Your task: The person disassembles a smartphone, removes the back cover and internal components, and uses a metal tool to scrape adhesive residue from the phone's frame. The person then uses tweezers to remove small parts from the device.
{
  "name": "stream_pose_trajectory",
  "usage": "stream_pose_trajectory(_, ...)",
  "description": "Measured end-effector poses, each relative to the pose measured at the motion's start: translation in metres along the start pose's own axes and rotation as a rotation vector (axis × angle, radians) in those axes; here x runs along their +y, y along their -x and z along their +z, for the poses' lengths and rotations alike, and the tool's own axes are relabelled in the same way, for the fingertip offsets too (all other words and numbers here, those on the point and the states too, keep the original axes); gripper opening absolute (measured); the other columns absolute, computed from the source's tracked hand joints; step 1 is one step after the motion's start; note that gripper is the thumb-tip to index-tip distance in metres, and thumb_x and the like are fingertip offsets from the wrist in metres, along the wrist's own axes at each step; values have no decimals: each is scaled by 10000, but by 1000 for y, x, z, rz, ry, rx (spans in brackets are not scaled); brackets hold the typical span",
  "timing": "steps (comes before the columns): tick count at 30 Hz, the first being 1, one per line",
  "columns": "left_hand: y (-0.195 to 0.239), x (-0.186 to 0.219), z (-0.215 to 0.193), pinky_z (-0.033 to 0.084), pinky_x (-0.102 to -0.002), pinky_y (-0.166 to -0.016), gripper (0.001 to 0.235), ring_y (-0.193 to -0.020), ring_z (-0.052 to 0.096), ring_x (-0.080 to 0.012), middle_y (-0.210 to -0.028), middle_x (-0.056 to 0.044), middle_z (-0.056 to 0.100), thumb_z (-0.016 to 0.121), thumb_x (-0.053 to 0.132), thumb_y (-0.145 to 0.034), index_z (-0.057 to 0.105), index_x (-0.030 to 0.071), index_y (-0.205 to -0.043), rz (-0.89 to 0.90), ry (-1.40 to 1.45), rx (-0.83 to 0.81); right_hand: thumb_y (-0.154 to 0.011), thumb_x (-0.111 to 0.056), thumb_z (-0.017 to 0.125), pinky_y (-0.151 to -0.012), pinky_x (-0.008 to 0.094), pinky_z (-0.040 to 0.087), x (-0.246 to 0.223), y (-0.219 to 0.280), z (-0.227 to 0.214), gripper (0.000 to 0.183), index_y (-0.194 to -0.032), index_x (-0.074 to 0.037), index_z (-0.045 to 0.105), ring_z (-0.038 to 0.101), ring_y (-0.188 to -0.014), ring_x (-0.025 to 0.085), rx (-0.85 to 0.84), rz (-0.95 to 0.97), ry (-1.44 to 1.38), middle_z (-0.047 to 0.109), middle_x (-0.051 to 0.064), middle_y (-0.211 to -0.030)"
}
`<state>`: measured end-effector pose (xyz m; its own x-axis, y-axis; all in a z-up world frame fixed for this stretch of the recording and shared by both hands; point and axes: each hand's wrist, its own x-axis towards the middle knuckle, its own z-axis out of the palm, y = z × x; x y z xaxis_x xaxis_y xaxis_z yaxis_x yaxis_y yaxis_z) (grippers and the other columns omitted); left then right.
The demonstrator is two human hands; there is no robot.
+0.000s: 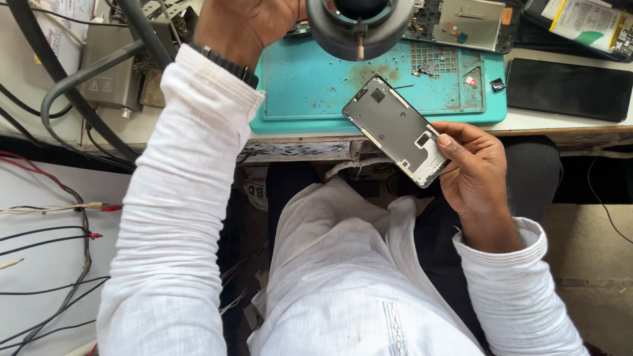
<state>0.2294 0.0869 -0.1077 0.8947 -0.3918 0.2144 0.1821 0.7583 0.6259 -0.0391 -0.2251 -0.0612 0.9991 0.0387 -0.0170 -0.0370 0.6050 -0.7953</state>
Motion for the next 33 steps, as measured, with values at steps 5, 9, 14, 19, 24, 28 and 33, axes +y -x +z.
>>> stream_pose_trajectory(5,-22,-9,6,692,-351,-790,184,-941,767,-180,-1008,-35,752,731,145,-955,675,63,-1110,60,-231,-109,-1040,10,624,-866,281,569,0,4,-5,306,-1301,168,607,707,-993,218,55,23,145,708,221,-1165)
stream_pose_trajectory(9,-38,41,46,717,-364,-749,248,-930,789,-186,-1021,-39,771,770,88,-906,685,65,-1137,296,-957,-382,-1123,-18,582,-978,358,570,17,2,-32,288,-1322,190,568,705,-1019,275,-23,40,198,681,262,-1145)
stream_pose_trajectory(14,-91,7,50,699,-567,-619,327,-729,778,-398,-914,-254,751,735,197,-974,681,-105,-1087,19,-289,18,-1199,-25,515,-1108,397,557,60,-12,-104,174,-1325,95,532,706,-1156,242,-86,24,82,676,212,-1206)
stream_pose_trajectory(19,-93,11,45,703,-540,-731,270,-826,777,-395,-954,-292,759,734,117,-982,654,-105,-1113,-55,-366,135,-1190,-46,493,-1078,386,562,57,-17,-97,192,-1330,84,516,708,-1148,226,-106,37,137,664,195,-1221)
stream_pose_trajectory(24,-38,49,39,658,-291,-833,291,-985,736,-169,-1074,-35,719,758,215,-955,637,75,-1180,705,-1204,-435,-1077,9,589,-977,316,594,20,3,-40,279,-1308,165,570,723,-1052,237,-27,-19,147,692,229,-1170)
stream_pose_trajectory(28,-11,70,55,605,-307,-822,90,-903,703,-190,-989,-79,690,706,54,-1029,657,32,-1102,396,-742,-379,-995,8,651,-901,306,584,11,3,-4,284,-1246,140,636,724,-974,215,10,2,62,726,206,-1128)
stream_pose_trajectory(33,-16,72,113,625,-328,-742,62,-797,797,-287,-817,-200,759,740,12,-930,733,-49,-924,-46,-428,160,-1018,17,631,-875,306,609,0,0,10,260,-1242,148,641,736,-964,206,-20,-17,35,728,221,-1118)
